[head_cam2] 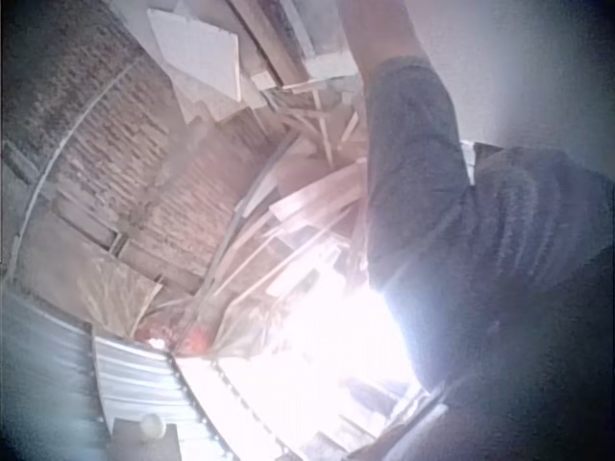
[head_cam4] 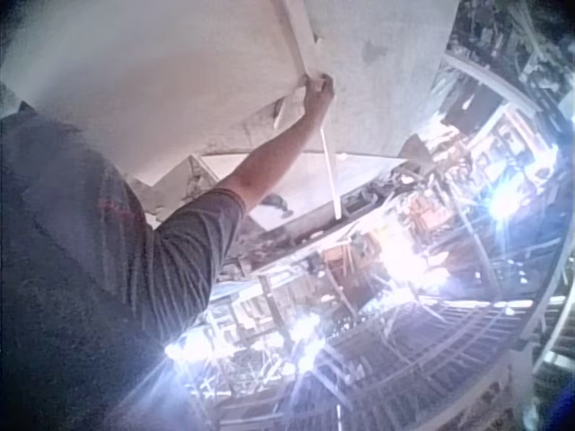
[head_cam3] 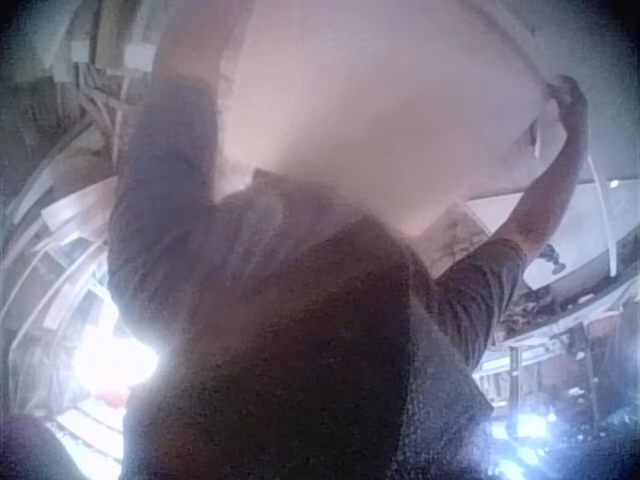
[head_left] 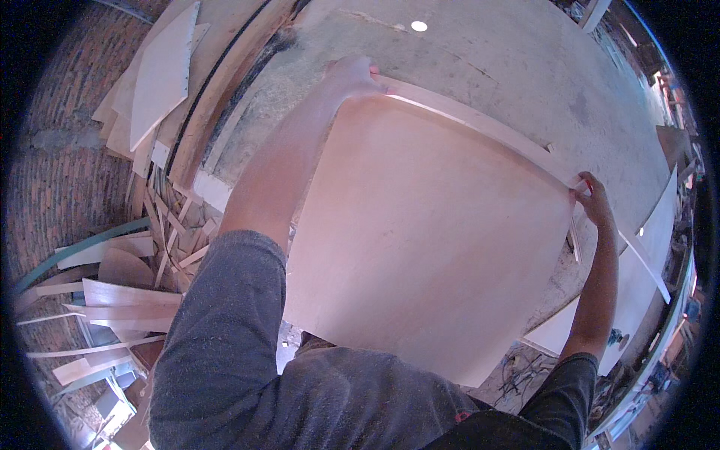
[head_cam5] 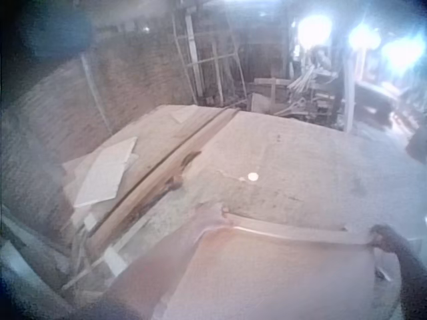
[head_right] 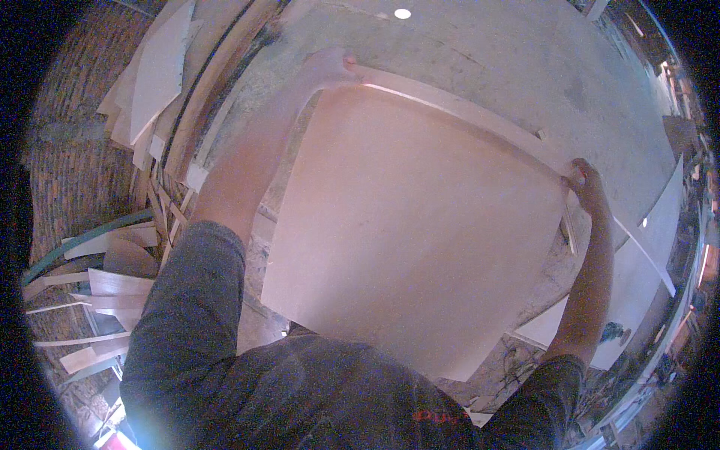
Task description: The person repeatedly picks up rectangular wood panels, places them on a workbench, and uses a pencil and straightedge to draw lines. The person then stacks the marked panels and repeats the process with additional pieces.
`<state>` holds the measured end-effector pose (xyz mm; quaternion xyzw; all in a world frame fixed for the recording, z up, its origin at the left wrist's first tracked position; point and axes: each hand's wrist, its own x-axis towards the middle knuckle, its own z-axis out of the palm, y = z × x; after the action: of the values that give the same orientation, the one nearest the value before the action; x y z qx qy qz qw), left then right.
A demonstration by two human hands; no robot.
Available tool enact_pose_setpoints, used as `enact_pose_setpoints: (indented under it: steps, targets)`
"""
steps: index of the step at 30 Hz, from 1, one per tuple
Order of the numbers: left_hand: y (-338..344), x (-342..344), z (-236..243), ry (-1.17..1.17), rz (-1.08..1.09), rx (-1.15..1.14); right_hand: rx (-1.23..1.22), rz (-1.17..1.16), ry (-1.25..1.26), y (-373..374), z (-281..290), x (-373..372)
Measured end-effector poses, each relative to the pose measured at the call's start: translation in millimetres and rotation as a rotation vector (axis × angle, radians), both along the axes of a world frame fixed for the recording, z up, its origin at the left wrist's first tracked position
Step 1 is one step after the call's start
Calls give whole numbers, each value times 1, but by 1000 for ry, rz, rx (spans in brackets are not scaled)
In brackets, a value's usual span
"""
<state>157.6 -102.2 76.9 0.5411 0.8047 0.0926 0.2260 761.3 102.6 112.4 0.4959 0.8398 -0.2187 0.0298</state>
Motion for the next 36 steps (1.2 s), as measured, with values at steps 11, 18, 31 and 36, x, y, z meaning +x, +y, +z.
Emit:
enact_pose_setpoints:
  steps: [11, 18, 31, 36]
  targets:
    - [13, 4, 13, -34, -75, -6, -20, -55, 64, 2, -9, 12]
    - [18, -4, 8, -12, -162, -100, 32, -49, 26, 0, -10, 3]
    - [17, 3, 10, 72, -154, -122, 118, -49, -91, -7, 0, -10]
    - [15, 2, -2, -11, -123, 39, 187, -38, 8, -5, -12, 6]
